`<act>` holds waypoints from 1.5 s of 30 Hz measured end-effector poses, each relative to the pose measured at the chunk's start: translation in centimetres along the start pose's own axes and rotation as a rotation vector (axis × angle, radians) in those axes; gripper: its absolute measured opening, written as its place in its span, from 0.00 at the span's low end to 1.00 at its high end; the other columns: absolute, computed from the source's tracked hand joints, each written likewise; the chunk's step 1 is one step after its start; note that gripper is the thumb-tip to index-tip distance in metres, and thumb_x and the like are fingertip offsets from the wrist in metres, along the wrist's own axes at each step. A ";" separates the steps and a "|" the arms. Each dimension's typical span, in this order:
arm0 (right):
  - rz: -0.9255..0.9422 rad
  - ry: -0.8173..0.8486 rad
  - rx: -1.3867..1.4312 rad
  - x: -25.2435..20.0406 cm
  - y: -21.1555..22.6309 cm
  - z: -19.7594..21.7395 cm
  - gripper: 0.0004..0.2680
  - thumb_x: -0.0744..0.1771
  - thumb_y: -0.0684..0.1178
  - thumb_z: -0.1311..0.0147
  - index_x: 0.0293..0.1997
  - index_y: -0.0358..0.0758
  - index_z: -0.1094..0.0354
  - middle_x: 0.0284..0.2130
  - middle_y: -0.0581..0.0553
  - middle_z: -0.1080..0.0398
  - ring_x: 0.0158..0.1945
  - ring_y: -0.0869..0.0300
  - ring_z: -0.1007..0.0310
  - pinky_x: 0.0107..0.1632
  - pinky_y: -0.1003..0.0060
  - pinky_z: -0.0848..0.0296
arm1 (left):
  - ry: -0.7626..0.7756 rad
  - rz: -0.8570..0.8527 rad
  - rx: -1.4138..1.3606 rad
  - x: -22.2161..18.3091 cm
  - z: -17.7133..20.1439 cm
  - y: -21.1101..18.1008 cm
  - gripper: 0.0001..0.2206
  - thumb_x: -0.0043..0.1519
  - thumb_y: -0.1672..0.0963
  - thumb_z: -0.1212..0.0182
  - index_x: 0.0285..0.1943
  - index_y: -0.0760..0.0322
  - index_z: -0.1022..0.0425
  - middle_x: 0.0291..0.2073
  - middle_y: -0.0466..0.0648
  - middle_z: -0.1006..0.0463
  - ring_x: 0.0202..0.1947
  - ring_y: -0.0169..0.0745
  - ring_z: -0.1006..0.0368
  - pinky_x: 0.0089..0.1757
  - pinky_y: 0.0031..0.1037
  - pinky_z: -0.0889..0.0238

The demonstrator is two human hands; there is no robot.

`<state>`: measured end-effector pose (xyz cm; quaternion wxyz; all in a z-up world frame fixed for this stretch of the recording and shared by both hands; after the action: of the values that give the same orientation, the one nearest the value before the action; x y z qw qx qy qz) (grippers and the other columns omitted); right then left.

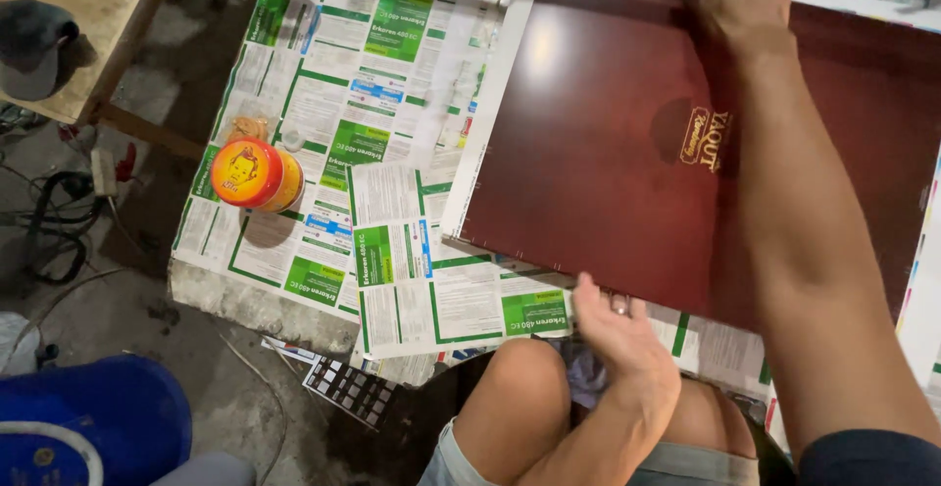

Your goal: The person operates a lamination or printing machine by aligning and smoothing large printed sheets onto the feed.

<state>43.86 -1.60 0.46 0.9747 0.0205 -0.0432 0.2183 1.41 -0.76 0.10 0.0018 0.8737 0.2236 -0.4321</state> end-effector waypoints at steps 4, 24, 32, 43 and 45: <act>-0.007 -0.117 -0.048 -1.0 0.1 -0.5 0.25 0.79 0.66 0.68 0.46 0.36 0.24 0.40 0.33 0.23 0.43 0.42 0.23 0.47 0.47 0.28 | -0.114 0.016 0.115 0.1 -0.6 -1.4 0.23 0.57 0.50 0.33 0.59 0.66 0.24 0.59 0.50 0.22 0.57 0.43 0.26 0.60 0.37 0.34; -0.017 -0.148 0.123 -3.0 1.7 1.0 0.24 0.76 0.66 0.64 0.63 0.30 0.33 0.59 0.29 0.31 0.61 0.38 0.33 0.57 0.43 0.34 | -0.068 -0.046 0.202 2.3 3.4 0.2 0.09 0.62 0.52 0.32 0.39 0.59 0.25 0.28 0.36 0.35 0.30 0.28 0.43 0.44 0.28 0.40; -0.079 0.270 0.211 1.9 4.3 1.4 0.32 0.74 0.77 0.72 0.71 0.36 0.37 0.60 0.24 0.31 0.62 0.37 0.31 0.66 0.45 0.36 | -0.017 -0.105 0.168 1.2 1.9 -0.2 0.13 0.63 0.52 0.31 0.34 0.58 0.30 0.27 0.37 0.37 0.29 0.29 0.43 0.41 0.28 0.40; -0.035 -0.043 0.277 -1.9 8.8 2.1 0.35 0.71 0.76 0.69 0.74 0.27 0.50 0.72 0.31 0.48 0.75 0.44 0.54 0.72 0.48 0.57 | -0.100 -0.042 0.233 0.6 1.4 -0.8 0.12 0.57 0.50 0.31 0.31 0.57 0.27 0.31 0.39 0.29 0.33 0.31 0.39 0.44 0.31 0.41; -0.030 -0.046 0.264 -1.3 8.3 0.9 0.35 0.72 0.75 0.70 0.75 0.27 0.52 0.72 0.30 0.49 0.75 0.43 0.54 0.72 0.47 0.58 | -0.152 -0.034 0.261 1.4 2.7 -0.2 0.13 0.58 0.49 0.30 0.32 0.56 0.28 0.33 0.39 0.33 0.36 0.32 0.41 0.45 0.34 0.45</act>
<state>39.04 5.26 1.41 0.9655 0.1541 -0.0362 0.2069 0.05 -0.57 -2.67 -0.1021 0.8273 0.1796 -0.5224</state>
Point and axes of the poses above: each hand's wrist, its own x-axis towards the middle knuckle, its own z-axis out of the back of the hand, y = z × x, the point moved 3 cm from there along x, towards the middle knuckle
